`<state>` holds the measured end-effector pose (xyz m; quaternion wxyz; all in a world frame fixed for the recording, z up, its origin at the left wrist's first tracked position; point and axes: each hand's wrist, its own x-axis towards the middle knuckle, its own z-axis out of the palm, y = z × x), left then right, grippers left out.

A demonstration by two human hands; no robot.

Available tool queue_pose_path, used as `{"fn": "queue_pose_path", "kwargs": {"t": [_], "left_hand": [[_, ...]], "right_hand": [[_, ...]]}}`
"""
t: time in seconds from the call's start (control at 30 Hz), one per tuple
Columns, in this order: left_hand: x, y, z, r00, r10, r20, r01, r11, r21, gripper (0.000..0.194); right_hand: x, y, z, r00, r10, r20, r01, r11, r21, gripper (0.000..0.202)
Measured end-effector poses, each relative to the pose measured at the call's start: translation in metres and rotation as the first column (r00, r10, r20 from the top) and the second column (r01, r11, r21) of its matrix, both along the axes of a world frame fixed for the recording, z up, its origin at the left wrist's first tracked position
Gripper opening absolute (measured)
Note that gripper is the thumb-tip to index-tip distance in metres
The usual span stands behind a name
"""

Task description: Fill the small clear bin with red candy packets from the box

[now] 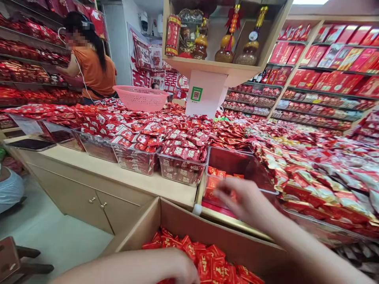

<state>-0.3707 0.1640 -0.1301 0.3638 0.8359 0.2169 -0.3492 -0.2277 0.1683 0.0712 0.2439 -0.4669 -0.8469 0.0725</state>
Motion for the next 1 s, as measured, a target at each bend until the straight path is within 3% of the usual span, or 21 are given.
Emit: {"fn": "queue_pose_path", "kwargs": {"t": [0.1,0.17,0.2,0.23,0.3,0.37,0.4,0.5,0.63,0.77,0.9,1.0], "left_hand": [[0.004,-0.004,0.008,1.0,0.002,-0.005,-0.002,1.0,0.031,0.033],[0.003,-0.001,0.021,0.997,0.07,0.027,-0.072,0.992,0.099,0.035],[0.002,0.002,0.028,0.98,0.162,0.115,-0.174,0.979,0.107,0.033],[0.001,0.005,0.036,0.927,0.296,0.228,-0.318,0.946,0.065,0.031],[0.0,0.009,0.051,0.662,0.591,0.461,-0.584,0.792,-0.178,0.03],[0.001,0.012,0.061,0.43,0.733,0.528,-0.669,0.651,-0.359,0.034],[0.003,0.012,0.064,0.361,0.768,0.53,-0.681,0.605,-0.412,0.036],[0.007,0.01,0.07,0.214,0.849,0.484,-0.686,0.483,-0.544,0.04],[0.009,0.006,0.075,0.115,0.904,0.411,-0.666,0.377,-0.643,0.044],[0.011,0.002,0.08,0.119,0.893,0.435,-0.64,0.404,-0.654,0.041],[0.011,0.0,0.081,0.237,0.85,0.47,-0.58,0.512,-0.634,0.037],[0.011,-0.001,0.08,0.294,0.794,0.532,-0.561,0.593,-0.577,0.03]], "right_hand": [[0.006,-0.055,-0.059,0.989,0.144,0.007,-0.137,0.954,-0.268,0.016],[0.015,-0.074,-0.106,0.997,0.063,-0.047,-0.077,0.872,-0.484,0.009],[0.019,-0.078,-0.126,0.992,-0.038,-0.118,-0.039,0.808,-0.588,0.006],[0.024,-0.08,-0.143,0.969,-0.121,-0.215,-0.059,0.733,-0.678,0.011],[0.028,-0.08,-0.162,0.861,-0.275,-0.429,-0.194,0.602,-0.775,0.032],[0.029,-0.076,-0.163,0.713,-0.384,-0.587,-0.328,0.558,-0.763,0.037],[0.027,-0.073,-0.158,0.647,-0.43,-0.63,-0.352,0.565,-0.747,0.032],[0.025,-0.066,-0.141,0.55,-0.477,-0.686,-0.326,0.633,-0.702,0.028],[0.026,-0.066,-0.129,0.559,-0.461,-0.69,-0.295,0.667,-0.684,0.029],[0.027,-0.07,-0.128,0.513,-0.477,-0.713,-0.305,0.675,-0.672,0.031],[0.028,-0.069,-0.13,0.474,-0.483,-0.736,-0.224,0.743,-0.631,0.034],[0.031,-0.068,-0.129,0.493,-0.466,-0.735,-0.164,0.78,-0.604,0.028]]}}
